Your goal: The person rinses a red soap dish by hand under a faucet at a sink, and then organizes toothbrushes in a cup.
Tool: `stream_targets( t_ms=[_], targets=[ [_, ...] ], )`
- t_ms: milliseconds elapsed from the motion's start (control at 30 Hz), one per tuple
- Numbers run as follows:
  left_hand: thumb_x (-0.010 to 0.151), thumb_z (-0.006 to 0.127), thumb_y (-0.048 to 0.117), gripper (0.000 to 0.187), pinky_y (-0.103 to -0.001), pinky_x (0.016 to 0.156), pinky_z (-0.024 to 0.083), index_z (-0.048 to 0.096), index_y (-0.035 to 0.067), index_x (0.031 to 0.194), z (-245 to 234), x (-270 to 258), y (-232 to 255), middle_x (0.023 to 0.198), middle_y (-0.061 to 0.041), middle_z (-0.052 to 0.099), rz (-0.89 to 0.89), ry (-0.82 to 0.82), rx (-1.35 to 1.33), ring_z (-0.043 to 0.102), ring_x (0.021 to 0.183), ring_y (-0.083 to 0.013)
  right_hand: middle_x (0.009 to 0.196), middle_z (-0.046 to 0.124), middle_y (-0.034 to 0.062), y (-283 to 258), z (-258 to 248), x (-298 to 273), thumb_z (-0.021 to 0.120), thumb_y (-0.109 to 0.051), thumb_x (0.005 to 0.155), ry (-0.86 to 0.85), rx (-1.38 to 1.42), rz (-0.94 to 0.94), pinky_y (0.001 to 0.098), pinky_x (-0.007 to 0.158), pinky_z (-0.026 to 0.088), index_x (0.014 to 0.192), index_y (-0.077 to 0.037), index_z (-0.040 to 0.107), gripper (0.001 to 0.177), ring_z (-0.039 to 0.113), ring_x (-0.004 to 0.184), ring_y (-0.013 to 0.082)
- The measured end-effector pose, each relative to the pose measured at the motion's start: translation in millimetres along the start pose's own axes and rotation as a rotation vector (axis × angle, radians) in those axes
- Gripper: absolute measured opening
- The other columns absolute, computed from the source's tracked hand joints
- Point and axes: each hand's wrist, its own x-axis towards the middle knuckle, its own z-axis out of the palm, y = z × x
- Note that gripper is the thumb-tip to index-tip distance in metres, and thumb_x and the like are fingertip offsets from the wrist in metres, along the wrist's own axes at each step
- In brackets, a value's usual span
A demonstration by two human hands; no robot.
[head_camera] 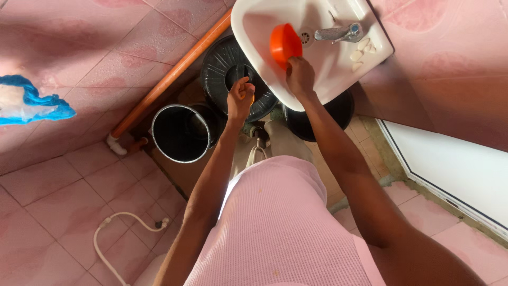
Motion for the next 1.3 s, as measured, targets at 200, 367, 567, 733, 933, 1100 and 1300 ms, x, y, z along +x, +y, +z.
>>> stream_targets(
  t_ms=[200,367,567,733,933,1100,1300],
  targets=[
    [0.099,0.066,0.019,0.046,-0.029,0.095,0.056,0.057,-0.004,0.138,-10.9,-5.2,1.1,0.118,-0.012,0.071,-0.016,0.016,-0.004,0.070,0.109,-0.0175,0.090,0.075,0.0117,28.0,22.9,-8.5,0.070,-0.008,0.096,0.216,0.413,0.136,0.0354,0.073,0.061,0.121,-0.004,0.065,0.025,0.076,0.079,0.0222],
    [0.099,0.066,0.018,0.044,-0.030,0.094,0.056,0.060,-0.004,0.136,-19.3,-11.2,5.4,0.118,-0.013,0.071,-0.070,0.058,-0.031,0.070,0.107,-0.0179,0.107,0.076,0.0127,24.8,-0.4,-13.5,0.061,-0.002,0.100,0.380,0.736,0.381,0.0288,0.070,0.063,0.162,0.001,0.004,0.084,0.075,0.075,0.0177],
    [0.099,0.067,0.020,0.045,-0.030,0.092,0.057,0.059,-0.004,0.137,-20.6,-9.9,6.3,0.116,-0.013,0.070,-0.083,0.060,-0.049,0.069,0.105,-0.0175,0.109,0.076,0.0156,9.0,-14.4,13.0,0.062,-0.008,0.105,0.280,0.819,0.319,0.0269,0.070,0.065,0.163,0.001,0.010,0.079,0.075,0.089,0.0163],
    [0.098,0.065,0.022,0.046,-0.028,0.089,0.061,0.059,-0.002,0.137,-26.1,-10.2,9.2,0.114,-0.011,0.072,-0.114,0.089,-0.053,0.071,0.103,-0.0166,0.111,0.067,0.0203,-5.1,-22.6,20.2,0.067,-0.016,0.102,0.341,1.080,0.554,0.0278,0.058,0.056,0.153,0.002,0.025,0.068,0.068,0.077,0.0182],
    [0.100,0.068,0.027,0.047,-0.033,0.084,0.063,0.060,-0.003,0.136,-38.8,-19.0,14.5,0.113,-0.011,0.070,-0.111,0.124,-0.097,0.069,0.101,-0.0170,0.109,0.068,0.0180,-21.1,-47.9,23.7,0.061,-0.022,0.097,0.325,1.088,0.734,0.0279,0.051,0.055,0.152,-0.007,0.013,0.074,0.067,0.062,0.0180],
    [0.098,0.067,0.026,0.045,-0.032,0.082,0.064,0.060,-0.001,0.134,-39.8,-20.0,13.7,0.109,-0.007,0.070,-0.144,0.147,-0.095,0.070,0.098,-0.0143,0.109,0.071,0.0172,-21.9,-51.8,35.6,0.063,-0.023,0.098,0.288,1.103,0.689,0.0268,0.052,0.056,0.150,-0.009,0.025,0.066,0.067,0.063,0.0163],
    [0.100,0.067,0.023,0.043,-0.031,0.081,0.062,0.062,-0.002,0.134,-35.9,-20.8,14.1,0.108,-0.007,0.068,-0.111,0.127,-0.107,0.068,0.096,-0.0144,0.107,0.074,0.0147,4.4,-37.6,53.4,0.065,-0.017,0.101,0.231,1.267,0.608,0.0302,0.057,0.058,0.138,-0.008,0.036,0.048,0.070,0.067,0.0179]
  ],
)
